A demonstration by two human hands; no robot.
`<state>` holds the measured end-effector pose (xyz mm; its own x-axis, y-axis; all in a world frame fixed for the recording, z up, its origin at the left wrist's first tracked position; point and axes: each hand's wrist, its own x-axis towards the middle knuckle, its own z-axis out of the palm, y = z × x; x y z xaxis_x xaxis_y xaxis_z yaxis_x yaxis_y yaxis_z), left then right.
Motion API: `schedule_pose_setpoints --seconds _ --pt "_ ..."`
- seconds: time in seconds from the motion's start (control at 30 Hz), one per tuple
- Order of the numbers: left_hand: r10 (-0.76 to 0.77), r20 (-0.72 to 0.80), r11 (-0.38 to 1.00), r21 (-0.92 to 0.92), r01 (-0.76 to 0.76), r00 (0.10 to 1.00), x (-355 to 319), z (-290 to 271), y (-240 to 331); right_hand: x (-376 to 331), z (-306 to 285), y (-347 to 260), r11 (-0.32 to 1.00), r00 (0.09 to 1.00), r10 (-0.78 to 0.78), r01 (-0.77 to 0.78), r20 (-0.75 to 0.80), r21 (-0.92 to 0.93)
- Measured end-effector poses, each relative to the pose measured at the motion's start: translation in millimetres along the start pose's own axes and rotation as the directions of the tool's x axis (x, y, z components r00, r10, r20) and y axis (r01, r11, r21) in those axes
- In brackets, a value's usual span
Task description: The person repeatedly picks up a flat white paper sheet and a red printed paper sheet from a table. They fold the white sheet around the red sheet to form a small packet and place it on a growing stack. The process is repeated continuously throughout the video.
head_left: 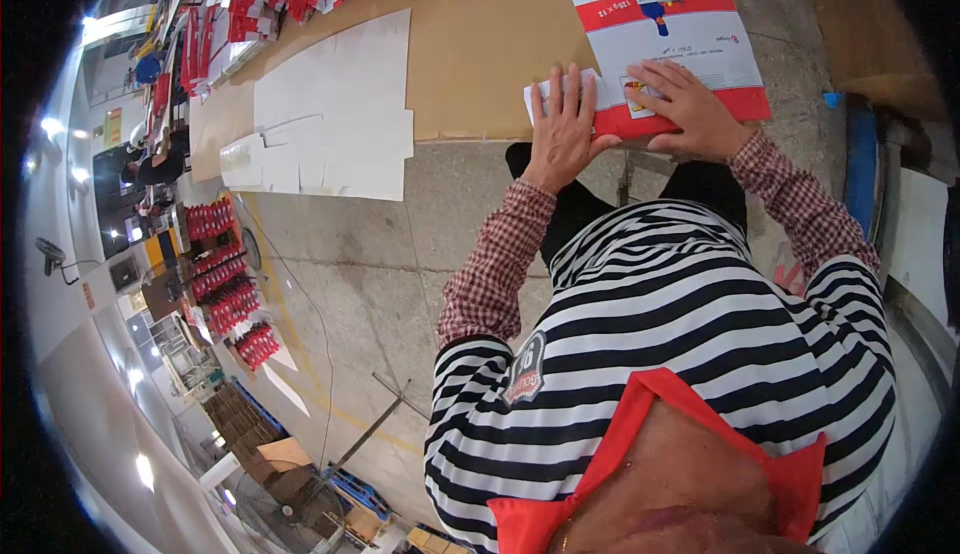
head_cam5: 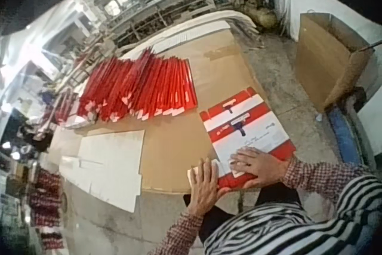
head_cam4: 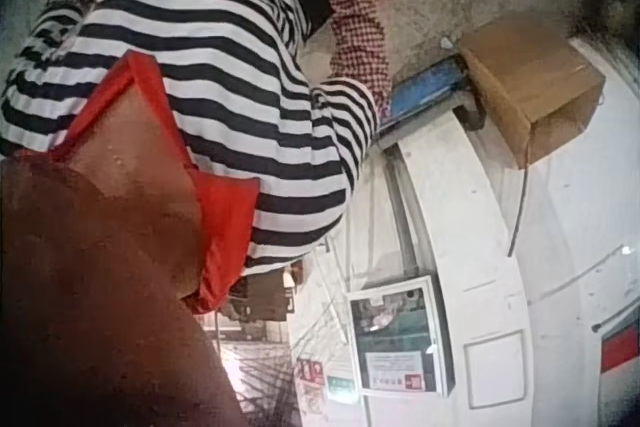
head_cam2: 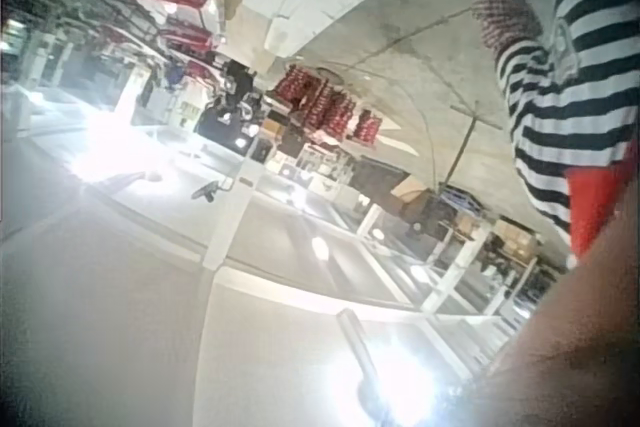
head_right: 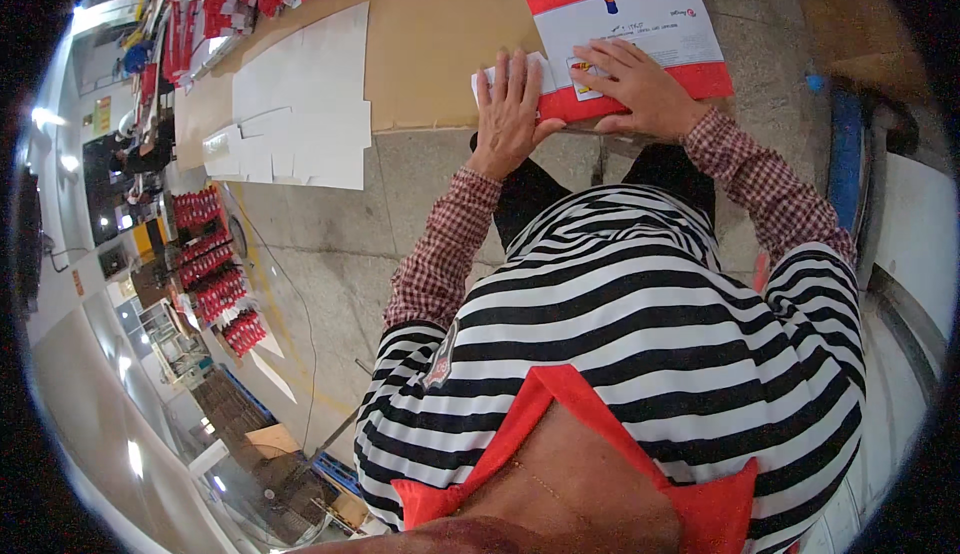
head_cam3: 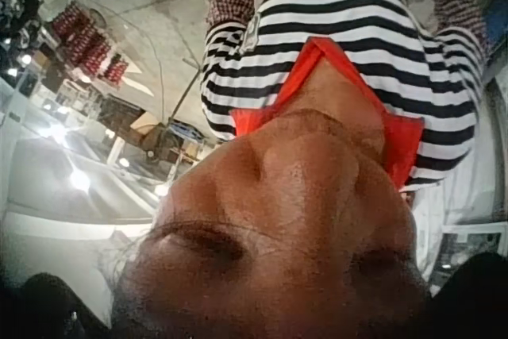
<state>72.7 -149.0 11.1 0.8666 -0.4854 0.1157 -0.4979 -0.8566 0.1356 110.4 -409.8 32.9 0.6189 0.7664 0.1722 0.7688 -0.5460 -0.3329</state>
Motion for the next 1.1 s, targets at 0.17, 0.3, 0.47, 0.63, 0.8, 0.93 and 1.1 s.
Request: schedule_pose_setpoints --seconds 0.17,0.3,0.47,0.63,0.8,0.93,1.1 --pt "-0.024 0.033 1.000 0.007 0.024 0.999 4 -4 6 -4 6 0 1.000 1.000 -0.003 0.002 -0.007 -0.015" --pt "-0.066 0.011 0.998 0.002 0.066 0.998 8 -1 12 -4 8 -2 1.000 1.000 0.014 -0.015 0.007 0.021" --pt "-0.245 -0.074 0.969 0.011 0.247 0.967 49 7 -1 -15 -10 13 0.998 0.999 0.045 -0.045 0.004 0.042" --pt "-0.422 -0.248 0.900 -0.230 0.370 0.872 46 19 -10 -96 -18 56 0.180 0.446 0.888 -0.112 -0.112 0.977" --pt "-0.442 -0.272 0.813 -0.523 0.254 0.855 86 29 81 -45 20 -5 0.123 0.388 0.910 0.080 -0.145 0.989" --pt "-0.388 -0.502 0.837 -0.544 0.067 0.773 71 10 77 -55 0 39 0.314 0.639 0.767 -0.296 -0.057 0.902" --pt "-0.540 -0.392 0.838 -0.331 0.433 0.745 7 9 -23 -26 -114 137 0.226 0.828 0.486 -0.428 0.280 0.875"
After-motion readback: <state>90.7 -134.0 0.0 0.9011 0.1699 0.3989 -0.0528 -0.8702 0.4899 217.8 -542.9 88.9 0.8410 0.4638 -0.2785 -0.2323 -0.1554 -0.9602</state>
